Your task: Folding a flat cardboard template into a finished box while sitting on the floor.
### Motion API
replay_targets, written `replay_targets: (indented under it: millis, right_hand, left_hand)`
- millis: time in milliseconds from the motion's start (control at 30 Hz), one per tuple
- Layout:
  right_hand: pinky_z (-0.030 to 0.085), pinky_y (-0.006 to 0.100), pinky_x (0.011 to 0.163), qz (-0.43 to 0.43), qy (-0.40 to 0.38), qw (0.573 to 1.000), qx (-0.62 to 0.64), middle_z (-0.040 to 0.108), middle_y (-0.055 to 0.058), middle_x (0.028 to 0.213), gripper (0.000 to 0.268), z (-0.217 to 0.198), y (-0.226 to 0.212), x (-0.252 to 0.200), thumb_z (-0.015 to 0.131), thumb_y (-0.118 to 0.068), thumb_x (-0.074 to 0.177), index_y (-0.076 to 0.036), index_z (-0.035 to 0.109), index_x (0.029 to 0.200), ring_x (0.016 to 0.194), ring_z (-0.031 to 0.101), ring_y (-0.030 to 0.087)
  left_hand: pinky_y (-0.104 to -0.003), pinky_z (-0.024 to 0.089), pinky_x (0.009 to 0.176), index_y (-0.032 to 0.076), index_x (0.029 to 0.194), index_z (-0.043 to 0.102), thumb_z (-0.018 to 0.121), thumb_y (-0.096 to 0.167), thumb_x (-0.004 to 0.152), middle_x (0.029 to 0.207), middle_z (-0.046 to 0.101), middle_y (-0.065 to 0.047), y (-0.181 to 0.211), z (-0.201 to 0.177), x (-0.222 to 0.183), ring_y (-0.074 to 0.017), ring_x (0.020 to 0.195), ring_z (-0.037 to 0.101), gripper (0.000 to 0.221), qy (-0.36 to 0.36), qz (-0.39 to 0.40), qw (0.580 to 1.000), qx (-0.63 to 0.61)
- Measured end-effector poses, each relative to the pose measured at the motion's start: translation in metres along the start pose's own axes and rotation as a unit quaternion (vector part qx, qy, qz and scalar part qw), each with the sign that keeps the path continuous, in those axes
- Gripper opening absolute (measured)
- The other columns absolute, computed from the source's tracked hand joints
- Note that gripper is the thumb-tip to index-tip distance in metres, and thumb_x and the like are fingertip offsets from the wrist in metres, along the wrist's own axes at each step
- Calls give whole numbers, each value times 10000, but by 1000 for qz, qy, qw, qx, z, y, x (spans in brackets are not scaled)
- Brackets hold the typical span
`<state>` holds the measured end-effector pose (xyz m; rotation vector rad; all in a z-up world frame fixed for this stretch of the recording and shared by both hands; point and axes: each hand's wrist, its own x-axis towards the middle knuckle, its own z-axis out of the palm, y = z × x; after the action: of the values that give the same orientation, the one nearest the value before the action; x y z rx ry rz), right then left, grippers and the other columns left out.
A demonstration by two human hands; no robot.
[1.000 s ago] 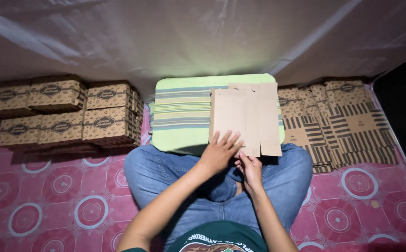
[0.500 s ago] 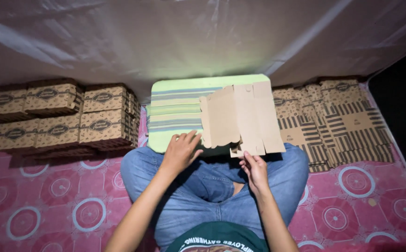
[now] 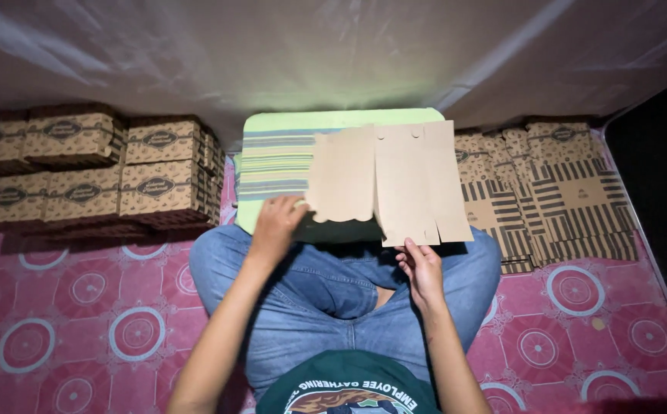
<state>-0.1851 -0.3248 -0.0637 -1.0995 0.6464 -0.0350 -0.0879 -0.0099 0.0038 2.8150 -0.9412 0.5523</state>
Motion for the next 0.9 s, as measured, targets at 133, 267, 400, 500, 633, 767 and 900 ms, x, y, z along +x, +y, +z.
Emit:
replay_targets:
  millis: [133, 267, 400, 500, 633, 767, 900]
  right_hand:
    - [575, 211, 626, 5, -10, 1000, -10, 765, 189, 964, 227, 11, -6, -12, 703, -248, 996, -37, 635, 948, 691, 701, 148]
    - [576, 233, 620, 28, -16, 999, 5, 768, 180, 972, 230, 14, -1, -9, 654, -285, 1024, -71, 621, 950, 694, 710, 166]
    - [567, 238, 624, 36, -15, 999, 14, 764, 168, 971, 216, 13, 1, -5, 628, -284, 1038, -90, 592, 950, 697, 704, 171]
    - [566, 252, 629, 51, -12, 998, 42, 757, 171, 983, 214, 10, 0, -1, 623, -289, 1041, -100, 578, 951, 704, 700, 185]
    - [562, 258, 625, 82, -12, 993, 84, 751, 164, 958, 199, 7, 2, 2, 632, -277, 1031, -113, 570, 938, 695, 701, 204]
    - [554, 253, 612, 96, -2, 990, 106, 756, 123, 942, 185, 5, 8, 5, 664, -281, 1007, -146, 592, 903, 687, 697, 201]
    - [559, 225, 618, 47, 18, 997, 58, 750, 93, 946, 188, 7, 13, 7, 662, -282, 1019, -152, 562, 927, 683, 684, 157]
  left_hand:
    - [-413, 460, 989, 209, 1146, 660, 824, 168, 743, 1266, 626, -6, -33, 2, -24, -223, 1216, 579, 437, -13, -38, 999, 15]
    - [-391, 481, 929, 220, 1037, 688, 659, 264, 974, 1179, 670, 6, -35, -19, -35, -206, 1157, 628, 82, -9, -75, 997, -20]
    - [-384, 476, 950, 194, 1000, 675, 607, 306, 1017, 1243, 666, 1, -31, -21, -36, -201, 1226, 601, 132, -68, -86, 992, -67]
    - [-394, 478, 960, 176, 976, 661, 553, 341, 1049, 1242, 674, -9, -30, -18, -31, -205, 1236, 603, 211, -84, -108, 985, -102]
    - [-419, 483, 921, 148, 967, 672, 595, 371, 1035, 1167, 689, -42, -37, 3, -24, -245, 1178, 619, 246, -66, -148, 978, -129]
    - [-461, 505, 922, 139, 1024, 655, 675, 284, 974, 1052, 693, -87, -33, 12, -17, -323, 1092, 630, 156, -86, -263, 927, -253]
    - [-403, 546, 829, 110, 1133, 609, 730, 128, 895, 962, 745, -122, -32, 27, -19, -266, 908, 714, 268, -68, -389, 838, -377]
